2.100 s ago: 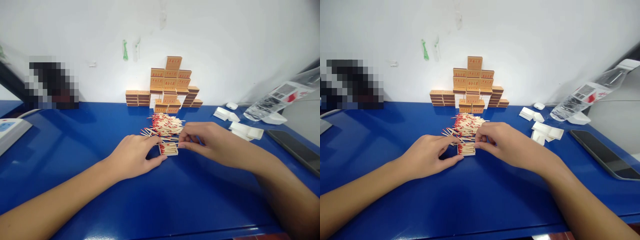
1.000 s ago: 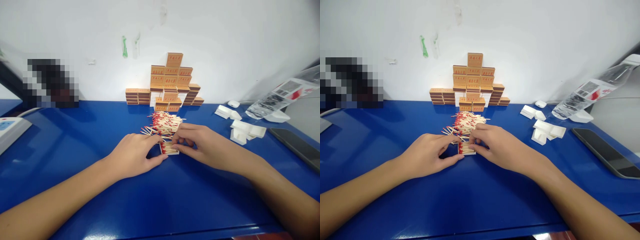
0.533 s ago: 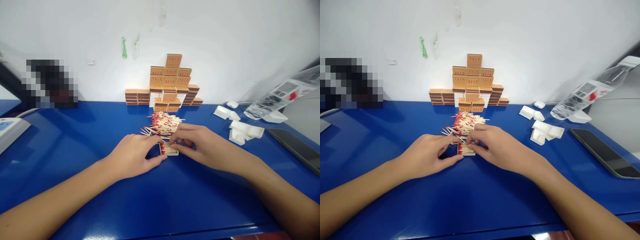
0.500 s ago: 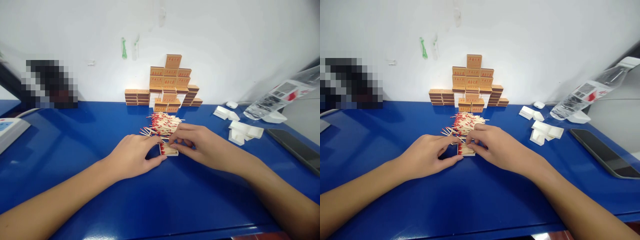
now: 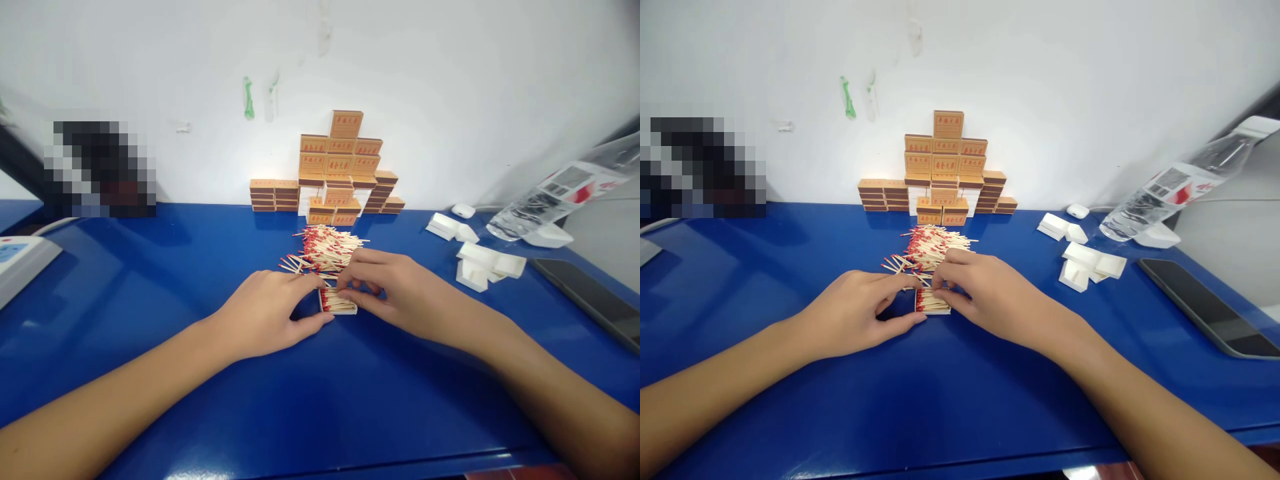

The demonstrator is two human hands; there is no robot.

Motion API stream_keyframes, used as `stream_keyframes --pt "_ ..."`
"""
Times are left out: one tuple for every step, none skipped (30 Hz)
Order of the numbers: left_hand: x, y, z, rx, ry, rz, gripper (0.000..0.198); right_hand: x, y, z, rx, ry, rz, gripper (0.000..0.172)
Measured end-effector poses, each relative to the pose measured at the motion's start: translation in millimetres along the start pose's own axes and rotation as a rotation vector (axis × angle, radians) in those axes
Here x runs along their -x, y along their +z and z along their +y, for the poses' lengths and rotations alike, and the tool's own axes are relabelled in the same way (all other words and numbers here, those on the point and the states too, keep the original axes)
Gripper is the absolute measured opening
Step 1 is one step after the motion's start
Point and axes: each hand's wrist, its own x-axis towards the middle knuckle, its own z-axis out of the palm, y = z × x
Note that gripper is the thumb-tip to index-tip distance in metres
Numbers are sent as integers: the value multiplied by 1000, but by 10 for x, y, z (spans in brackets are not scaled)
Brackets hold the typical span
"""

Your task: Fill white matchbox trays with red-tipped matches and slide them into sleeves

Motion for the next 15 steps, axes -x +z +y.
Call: stream_keyframes --pt "2 2 -3 1 0 3 30 -2 -5 -1 3 -1 5 10" --pt "5 5 -5 3 1 4 30 -3 -16 0 6 -1 12 10" --pt "8 7 -6 3 1 4 29 -3 -31 5 12 3 24 10" --pt "10 9 -6 2 2 4 29 -2 -51 15 24 10 45 11" --pt "12 11 -5 0 2 5 29 1 -71 31 45 25 68 11" --pt "13 12 -2 -2 3 7 30 6 -91 56 75 45 85 12" --pt "13 11 1 -4 4 8 30 10 -107 87 107 69 86 11" --pt "13 10 5 -4 3 9 30 15 -118 124 136 97 70 10" --pt "11 7 9 -3 3 11 29 19 -122 163 154 123 39 10" --pt "10 2 13 -1 2 12 30 21 -120 201 160 144 1 9" --pt "9 -4 17 0 2 15 31 21 -112 235 154 159 -35 9" --pt "10 -10 20 3 4 16 32 19 -100 263 141 169 -61 9" --pt "11 -17 23 6 10 15 33 15 -86 284 125 174 -75 10" --pt "12 -22 24 9 22 11 34 12 -74 298 112 175 -84 11" --pt "14 -26 24 12 39 4 33 9 -63 304 106 175 -90 13"
